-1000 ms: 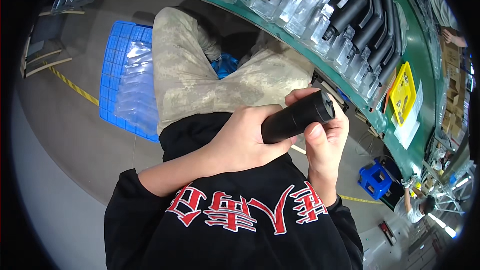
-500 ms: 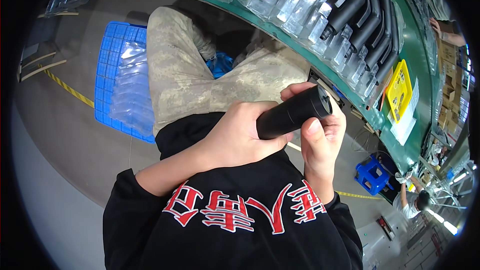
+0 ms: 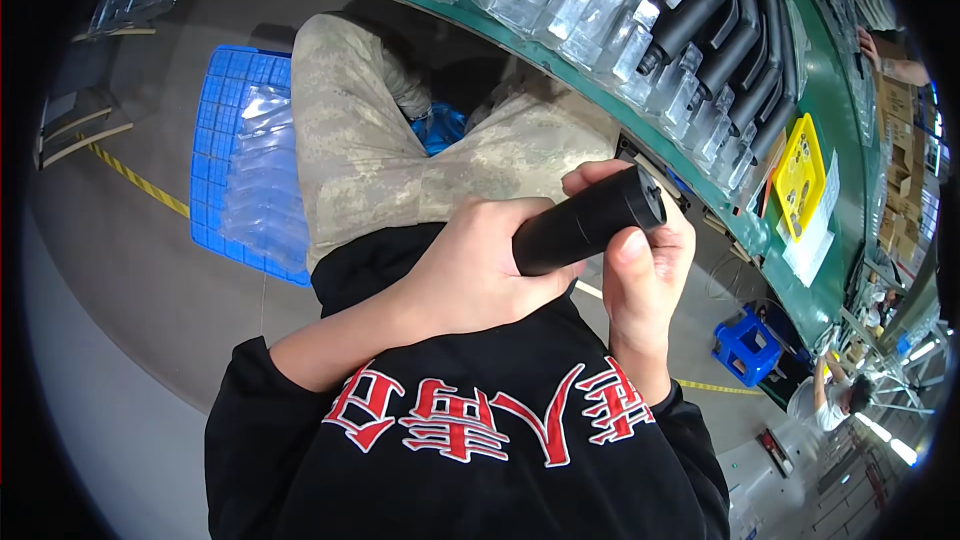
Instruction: The person assembles pipe components by inserting inner parts, pressing them using a circular hand tool, and fitting washers and end caps onto the pipes by hand.
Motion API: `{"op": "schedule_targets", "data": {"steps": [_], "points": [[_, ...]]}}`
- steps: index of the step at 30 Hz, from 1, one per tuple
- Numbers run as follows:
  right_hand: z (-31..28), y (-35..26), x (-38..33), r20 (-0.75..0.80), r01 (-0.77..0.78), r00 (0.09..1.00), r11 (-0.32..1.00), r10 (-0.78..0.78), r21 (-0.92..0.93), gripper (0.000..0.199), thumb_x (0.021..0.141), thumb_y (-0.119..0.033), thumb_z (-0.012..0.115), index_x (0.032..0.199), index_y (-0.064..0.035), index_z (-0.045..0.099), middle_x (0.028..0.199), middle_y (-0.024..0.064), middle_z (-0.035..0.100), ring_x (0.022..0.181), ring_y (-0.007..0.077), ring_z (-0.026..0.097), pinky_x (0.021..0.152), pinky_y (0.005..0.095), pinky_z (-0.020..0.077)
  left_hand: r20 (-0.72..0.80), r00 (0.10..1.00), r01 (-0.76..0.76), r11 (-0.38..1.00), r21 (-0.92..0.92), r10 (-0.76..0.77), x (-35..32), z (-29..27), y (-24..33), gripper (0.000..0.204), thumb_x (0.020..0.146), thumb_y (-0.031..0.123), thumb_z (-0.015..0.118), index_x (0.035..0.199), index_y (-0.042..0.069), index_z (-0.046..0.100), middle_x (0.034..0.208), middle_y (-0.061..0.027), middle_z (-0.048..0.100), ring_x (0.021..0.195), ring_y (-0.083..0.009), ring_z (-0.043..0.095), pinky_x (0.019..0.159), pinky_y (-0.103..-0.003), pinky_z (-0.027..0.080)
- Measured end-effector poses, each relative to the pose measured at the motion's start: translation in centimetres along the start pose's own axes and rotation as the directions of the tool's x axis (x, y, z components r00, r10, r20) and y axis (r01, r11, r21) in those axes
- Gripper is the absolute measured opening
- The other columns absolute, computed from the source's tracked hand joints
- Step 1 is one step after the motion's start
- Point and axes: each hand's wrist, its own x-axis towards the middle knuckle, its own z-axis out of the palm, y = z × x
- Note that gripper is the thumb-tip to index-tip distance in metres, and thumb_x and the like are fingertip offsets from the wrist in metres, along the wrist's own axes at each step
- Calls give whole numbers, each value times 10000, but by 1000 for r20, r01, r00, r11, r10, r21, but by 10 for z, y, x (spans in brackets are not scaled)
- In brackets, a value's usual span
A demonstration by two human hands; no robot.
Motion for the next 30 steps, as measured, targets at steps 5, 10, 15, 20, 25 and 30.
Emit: {"op": "schedule_targets", "data": {"steps": [5,10,15,20,25,30], "points": [[2,3,-1,10,-15,1000,999,14,40,406,825,-129,708,1178,47,608,1066,171,660,950,235,621,873,341,516,20,1000,24,999,-27,-23,2,0,5,153,779,69,731,882,-17,658,718,-106,667,593,-178,584,565,-278,460],[6,7,3,7,-22,1000,998,22,54,309,828,-108,703,1090,28,608,1003,153,654,895,229,611,828,336,512,-48,999,16,1000,-12,-17,2,5,5,141,757,59,730,852,-17,660,714,-118,677,578,-220,607,559,-309,478],[16,9,10,32,-21,999,969,14,247,115,828,-21,673,856,-24,561,810,99,624,779,208,592,752,325,500,-85,994,-54,989,137,66,-1,11,-3,133,748,56,728,843,-12,664,730,-116,687,582,-246,628,567,-326,496],[15,-7,21,346,-36,934,939,-91,342,225,743,-38,722,635,-100,535,589,32,566,581,203,558,701,316,453,121,989,-86,996,2,85,-3,9,-17,186,734,61,742,895,-1,674,817,-89,696,643,-219,618,639,-299,513],[16,-46,37,720,75,633,949,-284,308,287,737,-24,716,582,-148,508,547,-4,547,504,195,558,719,311,412,410,902,-93,988,-121,134,-2,0,-16,211,744,85,759,925,5,684,844,-72,682,664,-189,587,685,-277,513],[29,-84,50,906,108,203,928,-373,358,268,768,-29,715,621,-135,518,571,-1,558,561,210,600,724,316,411,621,765,-48,976,-212,173,19,-12,-6,173,774,110,770,899,19,693,809,-60,668,657,-180,573,675,-266,504]]}}
